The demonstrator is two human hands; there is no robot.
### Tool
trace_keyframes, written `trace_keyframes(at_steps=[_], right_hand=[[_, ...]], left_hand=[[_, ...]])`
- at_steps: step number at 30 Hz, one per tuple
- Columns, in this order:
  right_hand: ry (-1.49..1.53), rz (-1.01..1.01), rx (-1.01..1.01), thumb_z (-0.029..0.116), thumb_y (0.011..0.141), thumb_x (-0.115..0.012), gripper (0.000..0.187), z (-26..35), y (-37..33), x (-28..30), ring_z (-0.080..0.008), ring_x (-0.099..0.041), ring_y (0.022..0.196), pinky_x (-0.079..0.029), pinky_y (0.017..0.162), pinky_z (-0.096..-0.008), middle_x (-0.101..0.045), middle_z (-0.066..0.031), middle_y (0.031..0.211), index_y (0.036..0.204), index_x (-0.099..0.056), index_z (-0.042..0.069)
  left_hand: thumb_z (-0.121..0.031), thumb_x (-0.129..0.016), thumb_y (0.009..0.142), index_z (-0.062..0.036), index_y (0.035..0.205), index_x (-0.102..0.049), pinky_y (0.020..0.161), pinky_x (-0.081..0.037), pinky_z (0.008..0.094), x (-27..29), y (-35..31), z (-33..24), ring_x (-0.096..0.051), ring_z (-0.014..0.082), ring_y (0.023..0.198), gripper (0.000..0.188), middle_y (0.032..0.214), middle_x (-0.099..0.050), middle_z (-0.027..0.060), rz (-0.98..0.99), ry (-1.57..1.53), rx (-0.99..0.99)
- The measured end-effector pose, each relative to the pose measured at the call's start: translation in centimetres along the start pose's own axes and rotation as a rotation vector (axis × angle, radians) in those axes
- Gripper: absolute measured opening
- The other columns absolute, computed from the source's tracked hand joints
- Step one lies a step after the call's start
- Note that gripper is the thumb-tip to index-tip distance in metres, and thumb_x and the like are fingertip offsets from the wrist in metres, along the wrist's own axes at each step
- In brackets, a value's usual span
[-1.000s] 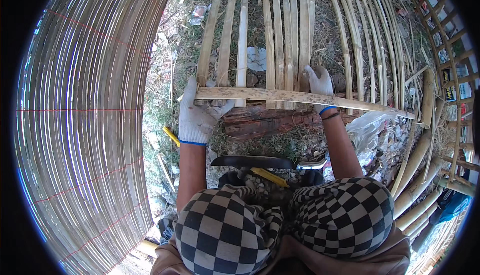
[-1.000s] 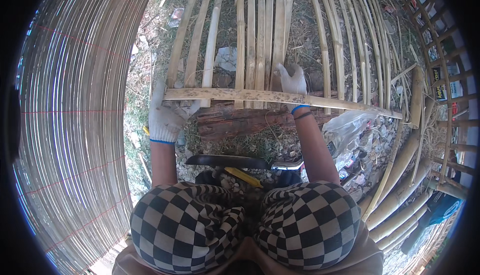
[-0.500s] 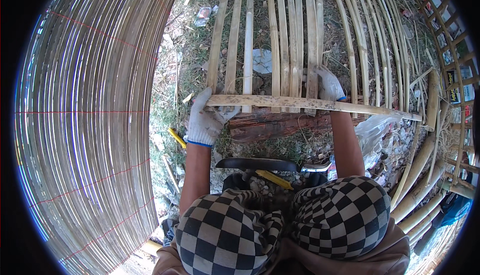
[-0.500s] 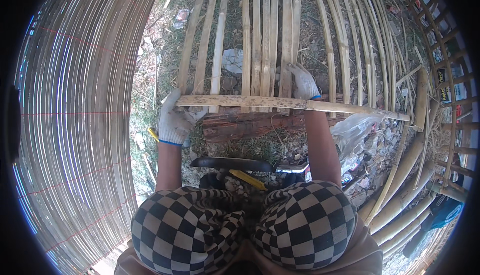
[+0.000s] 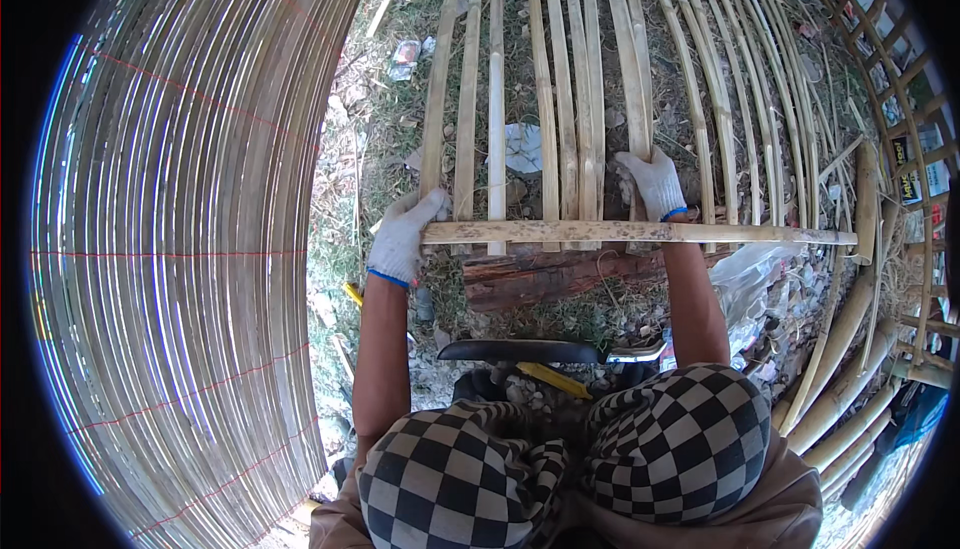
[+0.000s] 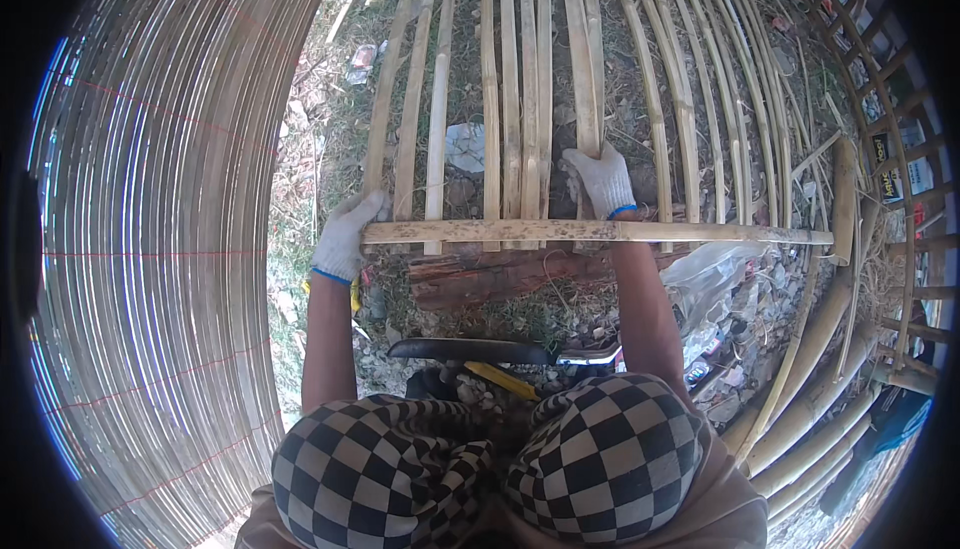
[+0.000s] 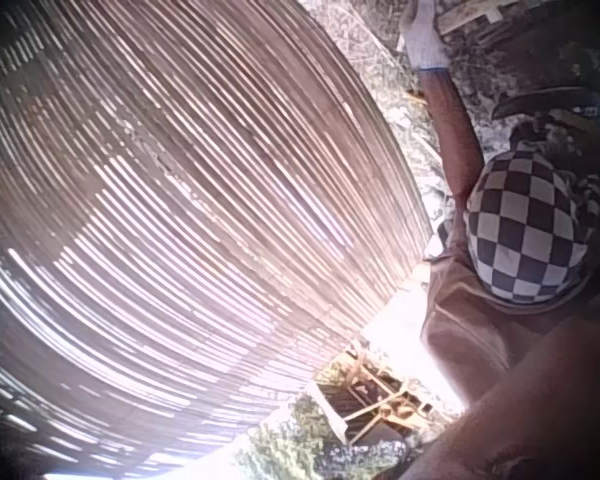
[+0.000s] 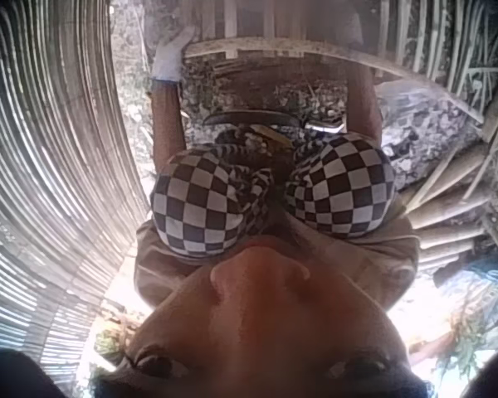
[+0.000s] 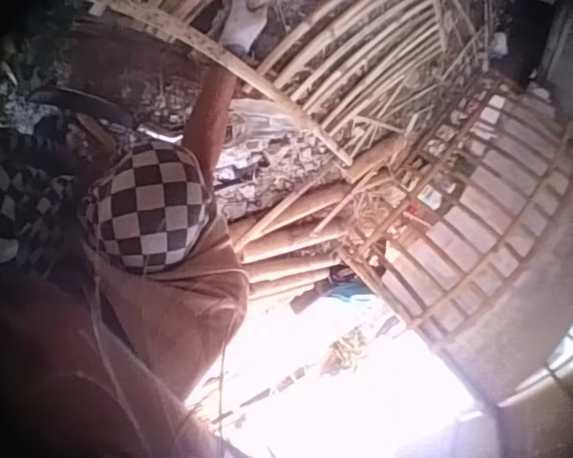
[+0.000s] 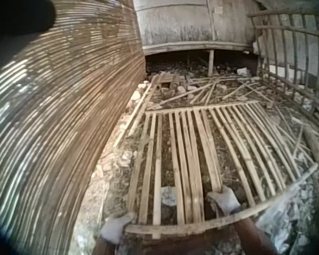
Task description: Using a hammer and nails to attach bamboo slats to a wooden frame.
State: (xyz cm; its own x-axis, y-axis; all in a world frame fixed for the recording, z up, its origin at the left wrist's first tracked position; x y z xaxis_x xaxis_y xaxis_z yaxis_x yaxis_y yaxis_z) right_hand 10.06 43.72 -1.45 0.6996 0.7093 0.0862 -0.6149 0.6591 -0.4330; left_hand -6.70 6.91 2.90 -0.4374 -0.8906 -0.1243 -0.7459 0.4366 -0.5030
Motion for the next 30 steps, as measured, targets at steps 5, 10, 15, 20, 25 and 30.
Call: trace_keyframes(at_steps=[5, 10, 15, 20, 25, 30], right_hand=[[-0.115, -0.065, 0.131, 0.017, 0.094, -0.08, 0.028, 0.8, -0.1, 0.4, -0.0128, -0.065, 0.062, -0.051, 0.051, -0.0317, -0.072, -0.0063, 0.083, 0.111, -0.067, -0.002], [-0.097, 0.032, 0.059, 0.019, 0.093, -0.08, 0.033, 4.7, -3.3, -1.2, -0.0119, -0.068, 0.072, -0.055, 0.062, -0.0307, -0.074, -0.0067, 0.087, 0.114, -0.07, -0.005], [-0.238, -0.016, 0.145, 0.024, 0.092, -0.081, 0.039, 2.5, -2.2, -2.1, -0.0154, -0.071, 0.082, -0.057, 0.071, -0.0332, -0.076, -0.0102, 0.094, 0.114, -0.069, -0.006], [-0.214, 0.037, 0.085, 0.024, 0.091, -0.082, 0.04, 1.0, -1.8, -4.3, -0.0159, -0.071, 0.078, -0.057, 0.068, -0.0333, -0.075, -0.0101, 0.089, 0.113, -0.069, -0.006], [-0.149, 0.093, 0.02, 0.022, 0.091, -0.081, 0.035, 1.9, -3.7, -6.7, -0.0168, -0.07, 0.07, -0.055, 0.061, -0.0348, -0.073, -0.0092, 0.083, 0.11, -0.069, -0.005], [-0.252, 0.024, 0.173, 0.02, 0.093, -0.079, 0.031, 0.9, -1.6, -7.3, -0.0156, -0.067, 0.063, -0.053, 0.054, -0.0344, -0.071, -0.0081, 0.078, 0.107, -0.067, -0.005]], left_hand=[[-0.032, -0.074, 0.106, 0.003, 0.119, -0.069, 0.072, -0.05, 0.0253, -0.1, -2.0, -0.7, -0.059, 0.0099, 0.08, 0.038, 0.094, -0.064, -0.0004, -0.001, 0.022, -0.1], [-0.032, -0.07, 0.108, -0.0018, 0.104, -0.065, 0.072, -0.048, 0.0261, 0.6, -4.1, -3.0, -0.055, 0.0092, 0.078, 0.031, 0.087, -0.056, -0.0013, -0.005, 0.011, -0.151], [-0.029, -0.068, 0.109, 0.0024, 0.117, -0.069, 0.063, -0.046, 0.0222, 2.6, -5.0, -0.8, -0.057, 0.0061, 0.074, 0.033, 0.087, -0.062, -0.0021, -0.036, -0.051, -0.128], [-0.034, -0.067, 0.11, -0.003, 0.105, -0.065, 0.059, -0.048, 0.0254, 5.0, -4.9, 1.6, -0.055, 0.01, 0.068, 0.031, 0.083, -0.055, -0.0011, -0.083, -0.11, -0.097], [-0.033, -0.07, 0.109, -0.0018, 0.106, -0.068, 0.067, -0.048, 0.026, 7.4, -4.9, 2.9, -0.057, 0.0097, 0.072, 0.031, 0.084, -0.06, -0.0015, -0.133, -0.182, -0.126], [-0.036, -0.072, 0.108, -0.0015, 0.107, -0.07, 0.067, -0.048, 0.0269, 8.5, -4.1, 3.1, -0.057, 0.0103, 0.073, 0.034, 0.084, -0.061, -0.0002, -0.12, -0.172, -0.088]])
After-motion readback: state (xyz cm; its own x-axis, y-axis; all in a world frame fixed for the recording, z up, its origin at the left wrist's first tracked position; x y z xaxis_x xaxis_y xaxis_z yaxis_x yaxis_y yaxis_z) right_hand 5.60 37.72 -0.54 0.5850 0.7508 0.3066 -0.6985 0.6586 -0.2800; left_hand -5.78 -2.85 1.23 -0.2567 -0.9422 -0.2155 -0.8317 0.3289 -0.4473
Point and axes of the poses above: each hand's wrist, its own y-axis towards the middle knuckle, its own x-axis out of the back of the hand, z = x × y, the point moved 4 cm from there along y, towards the middle knuckle
